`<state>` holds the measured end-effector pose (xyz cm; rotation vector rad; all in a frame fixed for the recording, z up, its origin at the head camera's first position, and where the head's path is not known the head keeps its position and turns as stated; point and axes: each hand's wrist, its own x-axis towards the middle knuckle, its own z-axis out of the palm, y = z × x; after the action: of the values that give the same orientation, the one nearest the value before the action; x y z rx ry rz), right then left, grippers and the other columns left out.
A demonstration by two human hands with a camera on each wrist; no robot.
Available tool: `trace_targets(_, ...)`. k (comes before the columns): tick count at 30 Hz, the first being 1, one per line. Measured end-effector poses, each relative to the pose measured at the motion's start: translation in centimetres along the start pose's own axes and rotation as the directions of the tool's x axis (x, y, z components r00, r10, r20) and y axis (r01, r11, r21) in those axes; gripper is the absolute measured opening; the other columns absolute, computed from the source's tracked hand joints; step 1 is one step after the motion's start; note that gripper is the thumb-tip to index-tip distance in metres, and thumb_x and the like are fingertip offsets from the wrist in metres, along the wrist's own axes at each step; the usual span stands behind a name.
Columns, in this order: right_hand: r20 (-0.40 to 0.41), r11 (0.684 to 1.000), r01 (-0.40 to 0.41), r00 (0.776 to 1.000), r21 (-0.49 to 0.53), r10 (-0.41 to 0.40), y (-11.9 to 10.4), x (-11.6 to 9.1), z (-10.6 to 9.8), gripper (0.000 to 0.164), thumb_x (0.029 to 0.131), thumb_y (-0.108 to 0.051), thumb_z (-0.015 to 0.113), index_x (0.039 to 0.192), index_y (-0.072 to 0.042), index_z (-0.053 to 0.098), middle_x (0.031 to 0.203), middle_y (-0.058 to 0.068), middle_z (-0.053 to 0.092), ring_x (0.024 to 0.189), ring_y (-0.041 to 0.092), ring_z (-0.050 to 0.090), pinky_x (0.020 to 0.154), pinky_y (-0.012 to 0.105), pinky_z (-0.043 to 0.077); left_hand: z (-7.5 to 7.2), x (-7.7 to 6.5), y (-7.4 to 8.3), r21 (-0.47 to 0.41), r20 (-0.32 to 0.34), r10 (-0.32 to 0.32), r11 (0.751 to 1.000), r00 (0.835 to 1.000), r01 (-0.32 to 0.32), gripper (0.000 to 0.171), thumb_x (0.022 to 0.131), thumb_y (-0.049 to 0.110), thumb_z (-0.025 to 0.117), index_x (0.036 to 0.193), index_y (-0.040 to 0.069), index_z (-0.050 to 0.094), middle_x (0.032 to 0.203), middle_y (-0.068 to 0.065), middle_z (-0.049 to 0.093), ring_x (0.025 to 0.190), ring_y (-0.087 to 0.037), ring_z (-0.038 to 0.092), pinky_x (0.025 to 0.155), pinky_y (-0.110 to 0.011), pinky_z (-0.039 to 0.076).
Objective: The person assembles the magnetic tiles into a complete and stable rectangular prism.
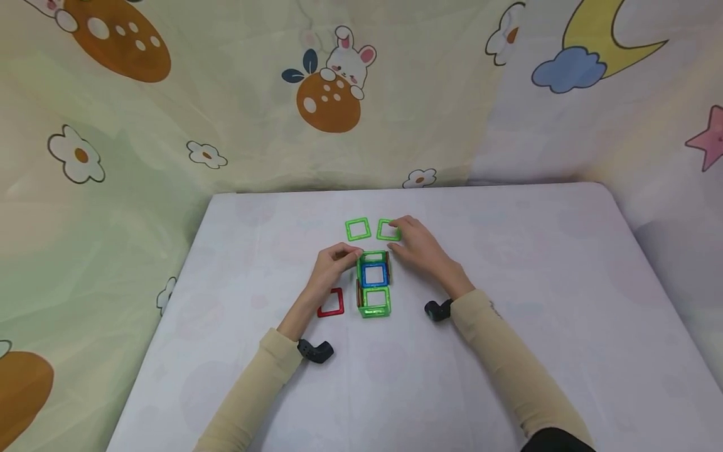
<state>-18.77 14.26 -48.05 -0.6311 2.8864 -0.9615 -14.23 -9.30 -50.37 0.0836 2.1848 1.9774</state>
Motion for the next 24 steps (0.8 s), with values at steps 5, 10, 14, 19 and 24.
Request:
trace_targets(5, 0.003, 0.997, -0.019, 1.000, -0.081, 0.019, -0.4, 0.9, 0.3, 0.051, 0.094, -0.018, 0.075, 0.139, 0.000, 0.056, 0.142, 0.021, 0.055, 0.135, 0.038, 0.051, 0.114, 0.054, 0.043, -0.1, -0.1, 0.1, 0.001, 0.000, -0.004, 1.000, 1.000, 0.004, 0.026, 0.100, 0.029, 0.069, 0.113, 0.008, 0.074, 0.113, -0.004, 0.072, 0.104, -0.014, 0.067, 0.099, -0.032, 0.054)
trace_targets(10, 0.069, 0.992, -0.035, 0.997, -0.120, 0.043, -0.8, 1.7, 0.5, 0.061, 0.096, -0.021, 0.074, 0.147, 0.000, 0.050, 0.154, 0.023, 0.046, 0.144, 0.041, 0.042, 0.118, 0.055, 0.036, -0.1, -0.2, 0.1, 0.019, -0.008, -0.015, 1.000, 1.000, 0.015, 0.026, 0.100, 0.032, 0.068, 0.113, 0.010, 0.074, 0.114, -0.002, 0.072, 0.105, -0.015, 0.067, 0.101, -0.034, 0.054)
trace_targets(14, 0.152, 0.988, -0.034, 0.987, -0.152, 0.057, -1.0, 2.0, 0.5, 0.070, 0.099, -0.026, 0.069, 0.156, 0.000, 0.037, 0.164, 0.024, 0.031, 0.152, 0.042, 0.030, 0.123, 0.055, 0.027, 0.0, -0.2, 0.1, 0.012, -0.005, -0.017, 1.000, 1.000, 0.017, 0.028, 0.099, 0.033, 0.069, 0.114, 0.009, 0.074, 0.115, -0.004, 0.072, 0.107, -0.016, 0.067, 0.101, -0.035, 0.054)
trace_targets(19, 0.179, 0.979, -0.014, 0.982, -0.204, 0.051, -0.8, 1.9, 0.6, 0.066, 0.102, -0.025, 0.065, 0.156, 0.002, 0.036, 0.164, 0.024, 0.031, 0.152, 0.041, 0.030, 0.123, 0.054, 0.028, 0.2, -0.2, -0.1, 0.013, 0.012, -0.016, 1.000, 1.000, 0.016, 0.032, 0.100, 0.036, 0.068, 0.115, 0.009, 0.074, 0.118, -0.003, 0.072, 0.109, -0.015, 0.065, 0.101, -0.034, 0.053)
trace_targets(24, 0.159, 0.974, 0.013, 0.987, -0.225, 0.024, -0.7, 1.9, 0.9, 0.059, 0.103, -0.021, 0.063, 0.153, 0.001, 0.042, 0.159, 0.023, 0.042, 0.149, 0.040, 0.036, 0.120, 0.055, 0.034, 0.1, -0.2, 0.0, 0.010, -0.002, -0.014, 1.000, 1.000, 0.014, 0.031, 0.100, 0.034, 0.068, 0.115, 0.007, 0.073, 0.118, -0.004, 0.072, 0.108, -0.014, 0.065, 0.101, -0.034, 0.053)
